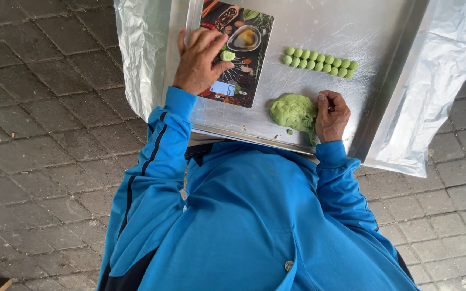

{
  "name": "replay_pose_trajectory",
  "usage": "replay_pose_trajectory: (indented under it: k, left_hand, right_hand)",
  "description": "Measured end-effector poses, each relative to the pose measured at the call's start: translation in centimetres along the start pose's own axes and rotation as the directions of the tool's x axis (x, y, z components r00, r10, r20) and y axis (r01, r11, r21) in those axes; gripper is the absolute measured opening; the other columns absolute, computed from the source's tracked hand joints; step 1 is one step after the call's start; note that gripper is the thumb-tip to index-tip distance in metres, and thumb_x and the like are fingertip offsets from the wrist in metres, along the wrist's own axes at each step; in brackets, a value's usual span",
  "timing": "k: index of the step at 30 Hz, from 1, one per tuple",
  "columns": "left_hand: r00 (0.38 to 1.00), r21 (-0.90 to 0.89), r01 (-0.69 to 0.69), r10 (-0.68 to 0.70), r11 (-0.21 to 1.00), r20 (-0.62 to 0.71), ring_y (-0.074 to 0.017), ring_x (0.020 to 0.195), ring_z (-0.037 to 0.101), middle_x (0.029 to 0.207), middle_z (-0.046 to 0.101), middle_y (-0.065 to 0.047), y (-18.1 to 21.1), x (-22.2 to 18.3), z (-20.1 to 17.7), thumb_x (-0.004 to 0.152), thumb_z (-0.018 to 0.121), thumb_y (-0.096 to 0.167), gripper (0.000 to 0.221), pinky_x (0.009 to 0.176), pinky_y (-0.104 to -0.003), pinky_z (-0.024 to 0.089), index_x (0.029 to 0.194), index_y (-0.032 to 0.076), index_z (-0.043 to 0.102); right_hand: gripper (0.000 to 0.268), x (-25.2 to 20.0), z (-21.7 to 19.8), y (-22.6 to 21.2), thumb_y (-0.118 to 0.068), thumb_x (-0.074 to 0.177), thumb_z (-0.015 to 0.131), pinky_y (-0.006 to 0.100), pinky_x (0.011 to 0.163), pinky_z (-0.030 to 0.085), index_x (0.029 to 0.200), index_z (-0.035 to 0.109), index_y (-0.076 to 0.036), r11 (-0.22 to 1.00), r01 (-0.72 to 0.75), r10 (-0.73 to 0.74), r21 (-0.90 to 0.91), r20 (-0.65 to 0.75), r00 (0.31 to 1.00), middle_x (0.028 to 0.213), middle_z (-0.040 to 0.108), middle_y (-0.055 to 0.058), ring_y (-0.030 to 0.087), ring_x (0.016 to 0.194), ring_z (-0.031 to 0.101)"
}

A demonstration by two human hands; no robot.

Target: Shaping small portions of green dough into balls and arranging them on a tray.

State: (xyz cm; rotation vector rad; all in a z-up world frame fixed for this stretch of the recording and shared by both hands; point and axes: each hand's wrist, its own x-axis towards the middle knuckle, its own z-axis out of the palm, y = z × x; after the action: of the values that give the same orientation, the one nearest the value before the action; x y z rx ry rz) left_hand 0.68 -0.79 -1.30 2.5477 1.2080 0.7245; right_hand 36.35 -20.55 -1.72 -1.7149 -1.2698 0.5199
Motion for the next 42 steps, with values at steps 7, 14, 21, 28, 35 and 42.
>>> replay_pose_trajectory:
  k: [7,14,21,28,35,42]
  left_hand:
    - [0.989,0.112,-0.141,0.134,0.984,0.069,-0.0312,0.12,0.056,0.12,0.067,-0.009,0.7,1.1,1.9,0.097,0.082,0.03,0.021,0.108,-0.057,0.036,0.104,0.013,0.073]
    - [0.914,-0.44,-0.27,0.372,0.856,0.163,-0.0247,0.1,0.071,0.106,0.071,-0.009,10.7,-1.0,3.9,0.106,0.068,0.022,0.017,0.096,-0.042,0.058,0.12,0.012,0.069]
    - [0.909,-0.409,-0.274,0.374,0.87,0.186,-0.0221,0.102,0.072,0.108,0.069,-0.012,14.6,-2.9,1.8,0.107,0.067,0.019,0.02,0.097,-0.037,0.06,0.123,0.007,0.066]
    - [0.907,-0.415,-0.367,0.42,0.833,0.04,-0.0234,0.087,0.066,0.094,0.062,-0.008,15.2,-2.7,3.4,0.103,0.067,0.017,0.009,0.082,-0.039,0.059,0.101,0.009,0.064]
    - [0.972,-0.389,-0.229,0.234,0.892,-0.037,-0.0205,0.083,0.069,0.089,0.07,-0.003,5.9,-0.7,2.3,0.105,0.068,0.018,0.011,0.087,-0.04,0.059,0.115,0.014,0.072]
    - [0.982,0.045,-0.188,0.188,0.981,0.009,-0.0331,0.122,0.071,0.109,0.08,-0.015,0.1,0.2,2.5,0.095,0.089,0.025,0.033,0.12,-0.056,0.037,0.116,0.007,0.072]
  right_hand:
    - [0.016,0.0,0.0,-3.3,-0.018,0.113,0.063,0.036,0.077,0.061,0.114,0.068,-0.002,0.996,0.071,-0.07,0.047,-0.023,0.997,0.094,0.073,0.012,0.022,0.086,0.072]
    - [0.018,-1.0,3.4,-11.1,-0.008,0.099,0.08,0.034,0.074,0.063,0.113,0.073,0.0,0.918,-0.119,0.033,0.378,0.225,0.974,0.095,0.077,0.017,0.023,0.086,0.077]
    - [0.012,-2.2,2.5,-7.5,-0.005,0.098,0.08,0.034,0.066,0.063,0.104,0.075,0.004,0.89,-0.247,0.096,0.382,0.374,0.923,0.082,0.075,0.017,0.021,0.072,0.075]
    - [0.014,-2.5,2.2,-7.8,0.001,0.089,0.083,0.033,0.065,0.06,0.096,0.073,0.005,0.858,-0.323,0.184,0.399,0.347,0.919,0.075,0.07,0.016,0.018,0.068,0.069]
    - [0.011,-0.7,-0.9,-5.3,0.006,0.097,0.072,0.043,0.069,0.059,0.106,0.077,0.003,0.999,0.04,-0.042,0.016,0.143,0.989,0.086,0.073,0.021,0.031,0.077,0.072]
    - [0.011,-1.8,0.4,-3.0,-0.006,0.093,0.089,0.041,0.07,0.059,0.099,0.081,-0.002,0.86,0.471,-0.436,-0.197,0.194,0.879,0.103,0.063,0.014,0.031,0.095,0.061]
